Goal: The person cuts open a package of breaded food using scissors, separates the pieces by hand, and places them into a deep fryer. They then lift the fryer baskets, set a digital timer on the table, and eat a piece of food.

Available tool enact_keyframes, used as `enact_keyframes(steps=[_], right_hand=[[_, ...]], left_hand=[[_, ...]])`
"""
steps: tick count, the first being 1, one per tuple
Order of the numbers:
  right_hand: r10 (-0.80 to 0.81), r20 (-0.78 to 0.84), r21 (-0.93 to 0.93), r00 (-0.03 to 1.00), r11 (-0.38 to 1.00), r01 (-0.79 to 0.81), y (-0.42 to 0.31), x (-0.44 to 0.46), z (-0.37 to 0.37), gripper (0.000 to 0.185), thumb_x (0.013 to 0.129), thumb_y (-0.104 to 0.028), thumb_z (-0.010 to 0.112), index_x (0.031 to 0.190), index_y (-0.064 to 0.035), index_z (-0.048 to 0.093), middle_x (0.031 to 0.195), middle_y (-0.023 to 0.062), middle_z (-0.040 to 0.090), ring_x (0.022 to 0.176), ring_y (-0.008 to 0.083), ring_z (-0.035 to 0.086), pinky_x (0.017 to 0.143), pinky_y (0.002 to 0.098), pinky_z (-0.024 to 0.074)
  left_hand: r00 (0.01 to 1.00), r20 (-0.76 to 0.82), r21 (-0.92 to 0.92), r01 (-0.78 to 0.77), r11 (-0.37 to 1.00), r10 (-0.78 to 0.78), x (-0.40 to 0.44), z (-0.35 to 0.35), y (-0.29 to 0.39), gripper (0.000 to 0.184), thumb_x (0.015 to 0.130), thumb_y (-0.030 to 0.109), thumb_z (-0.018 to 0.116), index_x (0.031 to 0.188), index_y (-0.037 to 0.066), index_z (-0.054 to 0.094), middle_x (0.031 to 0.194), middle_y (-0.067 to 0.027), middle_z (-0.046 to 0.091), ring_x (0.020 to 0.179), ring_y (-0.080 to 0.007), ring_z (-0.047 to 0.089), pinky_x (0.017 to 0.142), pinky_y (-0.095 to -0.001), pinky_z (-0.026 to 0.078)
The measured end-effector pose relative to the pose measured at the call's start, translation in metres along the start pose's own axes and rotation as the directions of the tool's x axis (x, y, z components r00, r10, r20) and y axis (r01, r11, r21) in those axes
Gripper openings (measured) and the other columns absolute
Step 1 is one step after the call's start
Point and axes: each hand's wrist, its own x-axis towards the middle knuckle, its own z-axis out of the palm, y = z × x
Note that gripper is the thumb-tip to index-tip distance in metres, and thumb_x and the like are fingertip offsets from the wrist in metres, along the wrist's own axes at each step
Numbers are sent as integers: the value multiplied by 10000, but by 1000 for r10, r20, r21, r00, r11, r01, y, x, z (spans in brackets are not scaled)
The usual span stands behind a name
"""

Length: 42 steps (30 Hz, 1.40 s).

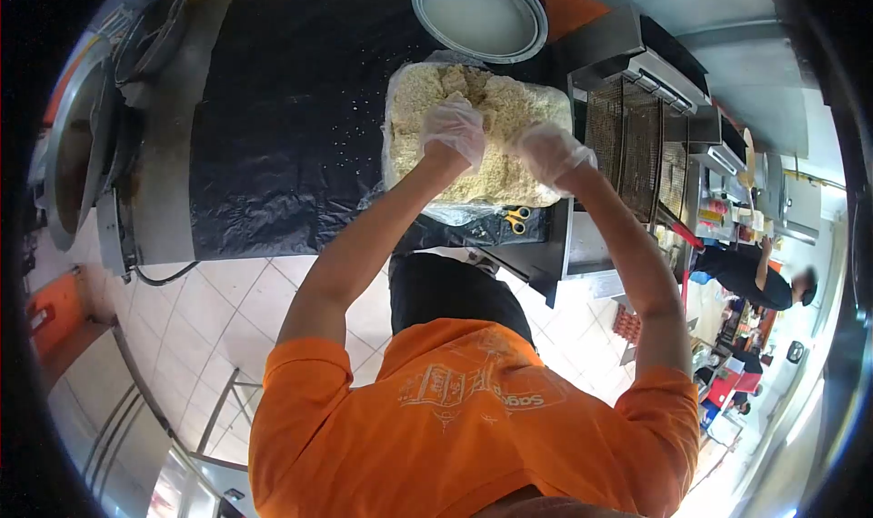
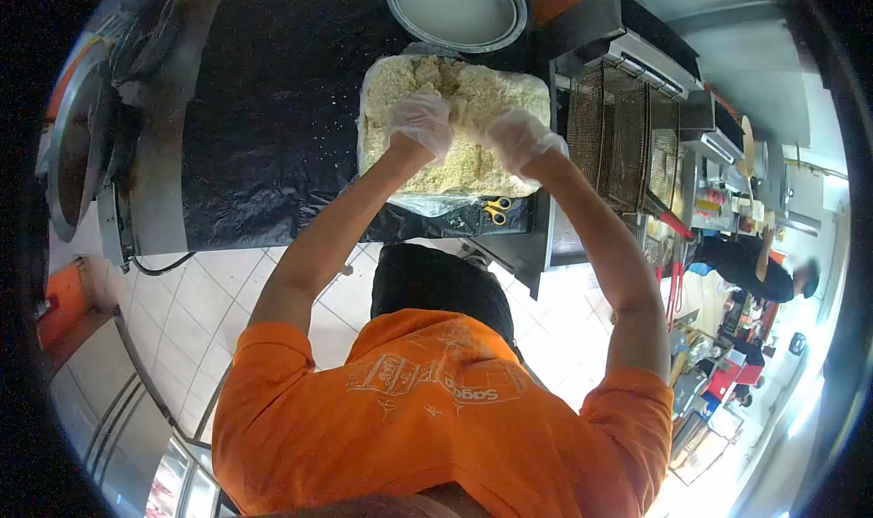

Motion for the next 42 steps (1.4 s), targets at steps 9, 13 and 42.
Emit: enact_keyframes(steps=[9,13,42], right_hand=[[7,-26,-34,1000,999,-8,10,-12,11,151,868,-175,593,911,-52,669,839,146,668,841,308,666,757,396,528],[-15,122,78,992,997,5,7,-13,-42,253,845,-247,646,913,-4,659,885,174,665,867,339,651,818,406,526],[353,-134,97,926,934,-343,26,9,34,553,808,-338,688,1265,-55,559,1125,190,620,1021,338,625,850,433,526]], left_hand=[[965,-216,-419,47,907,-150,-7,-9,-23,394,848,432,638,867,43,700,885,-174,671,868,-360,657,779,-461,521],[962,-211,-407,76,910,-175,-10,-22,-28,446,844,477,639,903,38,691,913,-184,667,876,-358,654,779,-458,520],[823,-497,-651,-144,746,-275,-5,0,-27,630,879,272,672,1401,76,377,1130,-227,607,873,-369,666,788,-452,543]])
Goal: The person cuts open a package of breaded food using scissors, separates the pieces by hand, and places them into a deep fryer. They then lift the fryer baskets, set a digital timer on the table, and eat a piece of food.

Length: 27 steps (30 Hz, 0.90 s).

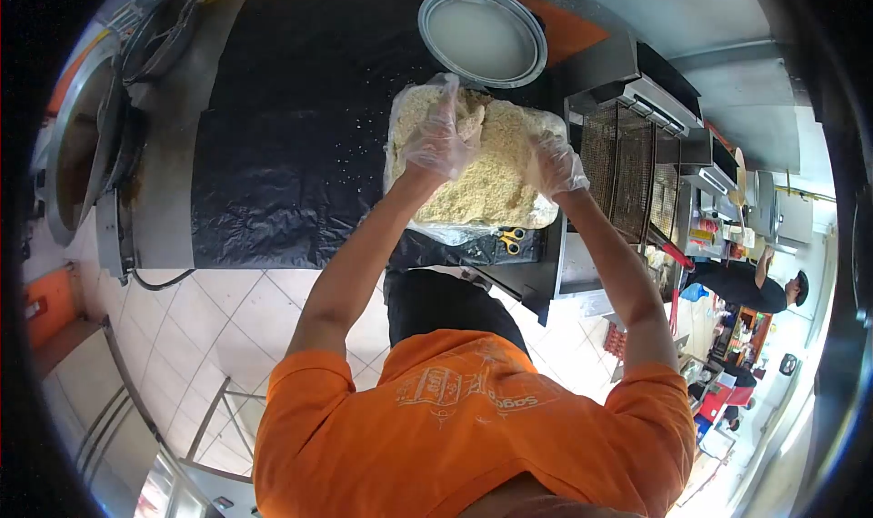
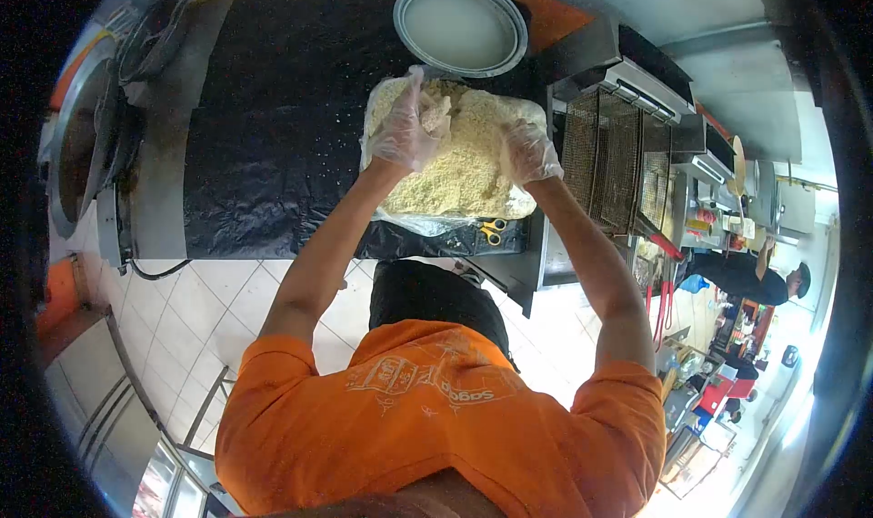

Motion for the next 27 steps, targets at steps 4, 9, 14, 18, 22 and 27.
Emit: enact_keyframes(steps=[4,9,14,18,22,27], right_hand=[[58,-212,61,976,997,-46,20,-4,28,449,799,-325,685,1171,-81,624,1075,170,656,984,333,652,832,424,540],[438,-168,510,883,805,-302,-27,-11,-42,287,802,-305,644,1006,-110,696,908,175,694,856,358,683,751,424,554],[518,38,832,854,458,-315,-81,-9,-49,342,826,-370,685,954,-53,707,819,160,698,724,269,664,678,374,517],[408,-55,946,911,312,-83,-81,-1,-18,347,863,-317,699,1039,-18,687,868,114,710,761,199,640,710,325,492],[84,-15,998,996,59,10,-49,0,0,276,902,-196,651,1133,-49,685,960,117,724,813,203,674,692,290,511],[-332,44,999,942,38,-33,10,38,2,242,926,-135,586,1137,-59,679,1053,140,703,978,225,678,798,336,528]], left_hand=[[976,196,170,-126,977,92,2,-4,9,556,863,197,662,1355,53,447,1112,-239,616,862,-383,664,820,-469,531],[935,185,38,-314,949,303,-9,5,-1,362,825,164,632,1167,46,610,1050,-207,654,977,-382,627,857,-485,502],[866,467,202,-302,932,180,3,1,10,338,833,238,628,1123,64,622,1062,-181,658,952,-373,625,866,-451,499],[776,604,-62,272,960,-181,14,-11,28,404,831,359,665,1116,75,626,1025,-194,658,910,-372,634,831,-427,508],[924,361,52,117,992,-128,-11,26,-12,477,833,440,680,1129,69,628,1016,-157,683,918,-318,652,818,-392,511],[830,443,-55,404,913,-341,-1,8,8,508,742,357,758,1153,85,634,1017,-135,711,941,-296,681,832,-387,531]])
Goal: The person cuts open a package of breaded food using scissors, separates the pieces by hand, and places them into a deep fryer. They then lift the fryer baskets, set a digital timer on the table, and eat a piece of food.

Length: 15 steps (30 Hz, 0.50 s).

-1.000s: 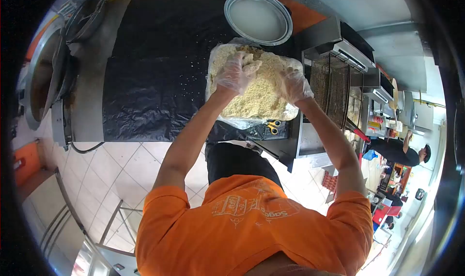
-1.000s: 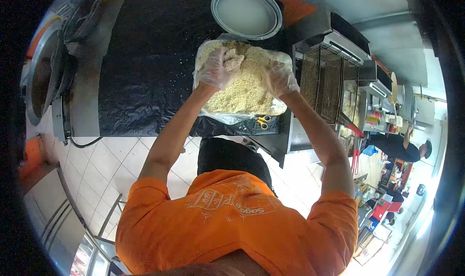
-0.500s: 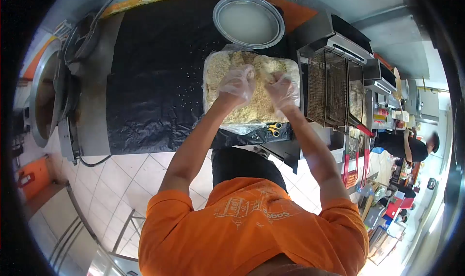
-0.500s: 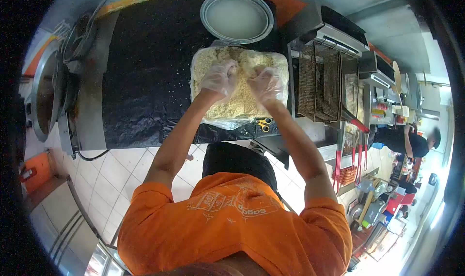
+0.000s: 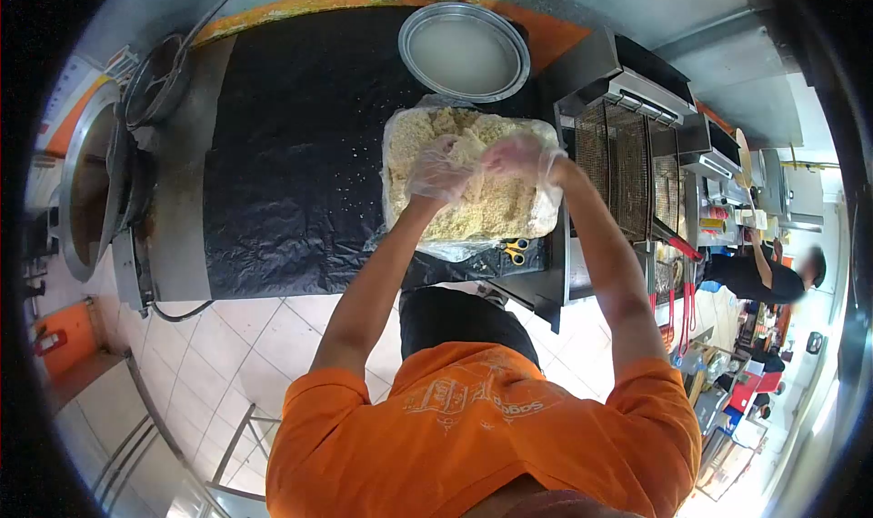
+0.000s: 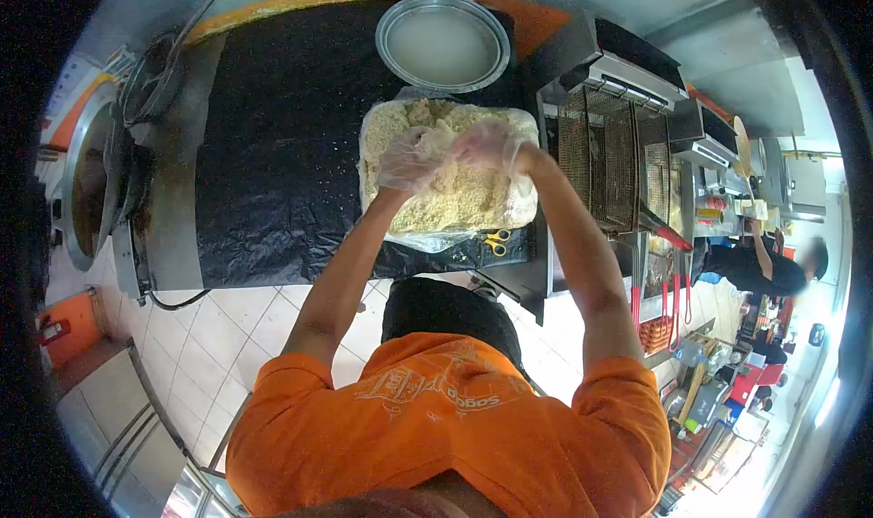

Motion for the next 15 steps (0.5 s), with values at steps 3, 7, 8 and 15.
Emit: enact_keyframes(steps=[3,7,8,15], right_hand=[[39,-277,-764,960,597,-245,-38,25,-31,297,907,-164,582,1182,-84,659,1053,171,699,978,282,687,820,392,546],[41,-207,-945,977,249,-211,-45,51,-38,323,874,-205,610,1183,-128,664,1046,174,689,963,308,681,835,412,536],[154,-194,-953,969,204,-223,-36,61,-42,358,858,-222,632,1203,-132,652,1064,170,685,991,320,668,864,413,524],[181,-92,-968,979,216,-131,-41,50,-42,393,793,-339,691,1103,-99,680,974,168,693,927,337,669,835,434,517]], left_hand=[[992,-119,-44,-51,998,45,-4,2,-11,479,722,291,751,1148,105,640,1054,-139,702,964,-295,674,840,-389,528],[992,-116,-45,-57,997,52,-13,-13,-15,523,702,277,797,1168,112,628,1095,-103,692,1001,-248,665,864,-335,520],[987,-158,51,2,999,6,-20,-21,-3,532,696,278,803,1168,109,628,1111,-112,685,1021,-260,662,879,-343,520],[963,-270,98,34,995,-6,-33,-41,-7,497,676,266,753,1133,97,652,1052,-154,695,966,-322,667,844,-398,532]])
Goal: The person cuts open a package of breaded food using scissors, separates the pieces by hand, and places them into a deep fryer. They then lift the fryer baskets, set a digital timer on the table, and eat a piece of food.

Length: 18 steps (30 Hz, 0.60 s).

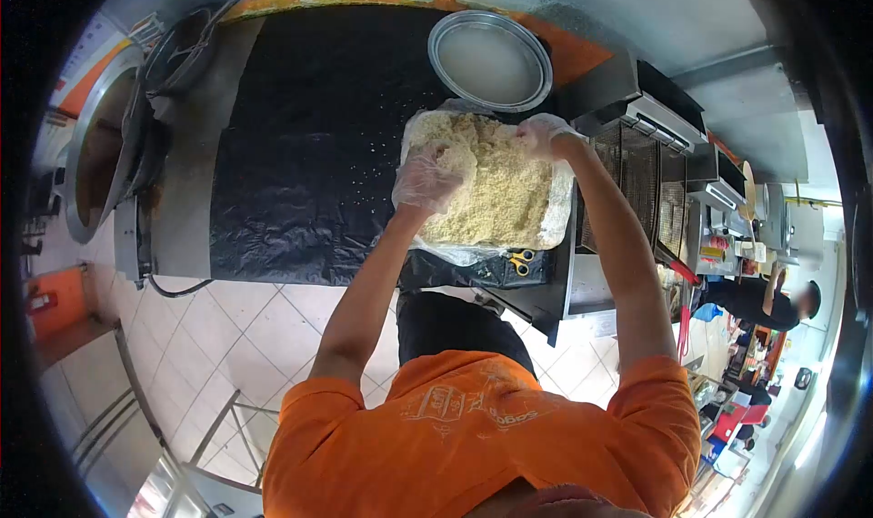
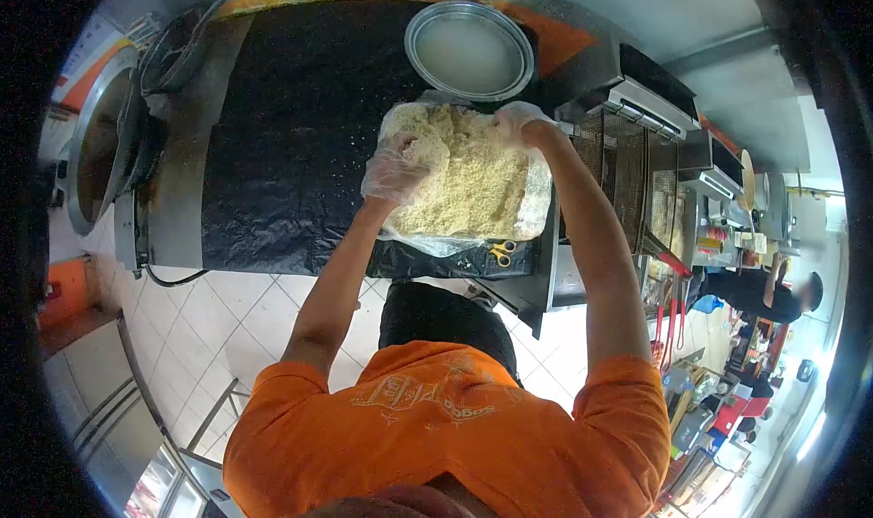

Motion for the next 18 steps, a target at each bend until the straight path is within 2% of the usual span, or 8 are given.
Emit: enact_keyframes(steps=[2,4,6,9,11,12,14,18], right_hand=[[-52,-8,-36,999,998,52,4,4,3,350,813,-372,643,967,-65,711,861,182,687,840,338,675,775,441,515],[-9,163,-248,987,968,49,11,14,9,333,823,-348,601,893,-45,720,820,210,678,808,351,669,756,443,508],[37,157,-228,987,974,0,-3,10,-6,285,814,-271,592,875,-20,713,812,223,676,786,356,670,745,443,509],[62,124,-155,990,987,-42,-17,3,-18,292,810,-272,606,914,-22,714,856,212,690,827,338,674,758,435,515],[18,-236,-47,972,998,-30,-21,3,-12,309,806,-291,627,947,-30,714,887,197,699,870,332,672,777,432,520],[18,-237,-46,971,999,-29,-21,4,-18,309,806,-291,627,947,-30,714,887,197,699,870,332,672,777,432,520],[33,110,-32,993,999,-30,-21,4,-35,361,802,-319,644,1026,-41,697,957,193,700,930,326,667,803,429,523],[49,233,-136,971,991,-18,-22,8,-33,362,810,-314,641,1054,-52,692,1015,176,697,950,321,662,812,423,523]], left_hand=[[1000,15,-3,16,1000,-16,0,-1,-1,501,681,263,748,1144,98,650,1057,-157,694,967,-322,667,846,-396,532],[999,29,-2,33,999,-33,2,-1,-6,505,687,261,744,1155,98,649,1062,-159,694,967,-323,667,849,-394,532],[998,19,35,-68,997,67,3,3,-12,510,694,253,735,1171,97,646,1064,-155,699,958,-321,671,850,-394,531],[997,79,-29,25,999,-22,1,-1,-5,522,687,236,785,1173,119,633,1180,-116,654,1097,-267,628,955,-349,497],[994,109,-59,27,998,-21,5,1,-7,519,687,240,781,1170,120,635,1177,-115,654,1101,-265,628,955,-347,497],[990,139,-87,35,996,-22,6,2,-8,516,688,244,778,1168,120,637,1173,-114,654,1104,-263,627,955,-345,496],[990,141,-77,22,997,-11,5,0,-8,514,687,246,776,1168,124,641,1177,-115,653,1095,-264,631,947,-345,500],[986,156,-103,79,992,-62,4,-5,-1,516,685,236,768,1174,129,643,1173,-120,653,1071,-270,639,924,-355,511]])
